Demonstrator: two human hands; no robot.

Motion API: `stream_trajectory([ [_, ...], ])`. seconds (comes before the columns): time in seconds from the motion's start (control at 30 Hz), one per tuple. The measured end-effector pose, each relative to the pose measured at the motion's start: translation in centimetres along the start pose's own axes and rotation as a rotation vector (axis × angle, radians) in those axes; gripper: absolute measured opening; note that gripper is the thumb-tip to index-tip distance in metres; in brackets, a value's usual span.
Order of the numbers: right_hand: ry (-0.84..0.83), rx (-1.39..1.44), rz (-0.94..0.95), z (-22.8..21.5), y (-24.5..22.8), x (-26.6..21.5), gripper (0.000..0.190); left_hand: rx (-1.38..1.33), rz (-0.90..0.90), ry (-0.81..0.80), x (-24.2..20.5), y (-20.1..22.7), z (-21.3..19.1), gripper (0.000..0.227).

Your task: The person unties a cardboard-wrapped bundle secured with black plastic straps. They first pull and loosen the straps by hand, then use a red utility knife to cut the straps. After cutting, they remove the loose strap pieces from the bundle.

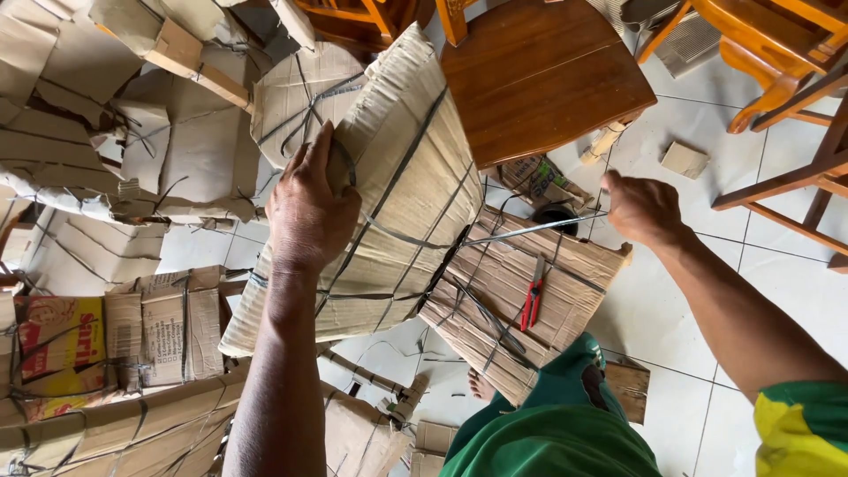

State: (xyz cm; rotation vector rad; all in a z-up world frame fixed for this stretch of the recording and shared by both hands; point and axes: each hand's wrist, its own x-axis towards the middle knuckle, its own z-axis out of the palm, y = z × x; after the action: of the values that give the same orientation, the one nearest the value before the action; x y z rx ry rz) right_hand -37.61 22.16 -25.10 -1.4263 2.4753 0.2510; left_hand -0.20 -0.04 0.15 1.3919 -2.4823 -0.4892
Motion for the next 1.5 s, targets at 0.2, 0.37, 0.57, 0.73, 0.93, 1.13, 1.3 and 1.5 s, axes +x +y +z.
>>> stream_trajectory([
  [0.2,-0.603,0.243,0.015,-9.2,-1.6,-3.8,0.050,0.002,-0.009,-0.011,-0.2,0.1,0.0,0.082],
  [0.37,-0.418,1.050,0.073,-0.6,1.2,-0.9,0.038,-0.005,-0.028,-0.018,-0.1,0.2,-0.1,0.082],
  [0.57,-0.333,1.333,-0.133,-8.5,-9.0,-3.8,0.030,-0.009,-0.033,-0.014,-0.3,0.3,-0.1,0.081],
  [0.73,-0.296,1.250,-0.309,-13.0,-16.8,-4.9,0.027,-0.003,-0.047,-0.038,-0.1,-0.3,0.1,0.083],
  [0.93,0.064,1.048,-0.488,-10.0,-19.5,-1.4,0.015,0.018,-0.073,-0.018,0.0,0.1,0.1,0.084],
  [1.13,0.122,1.488,-0.402,-8.8,-20.4,-2.4,0.024,0.013,-0.078,-0.062,0.1,0.0,-0.3,0.085],
  [1.3,0.013,1.977,-0.063,-7.1,-21.3,-3.1,0.027,0.006,-0.077,-0.081,0.0,0.2,-0.6,0.085],
  [1.5,-0.089,2.032,-0.115,-2.5,-22.4,-2.9,0.039,-0.005,-0.077,-0.045,-0.2,0.5,-0.4,0.083],
])
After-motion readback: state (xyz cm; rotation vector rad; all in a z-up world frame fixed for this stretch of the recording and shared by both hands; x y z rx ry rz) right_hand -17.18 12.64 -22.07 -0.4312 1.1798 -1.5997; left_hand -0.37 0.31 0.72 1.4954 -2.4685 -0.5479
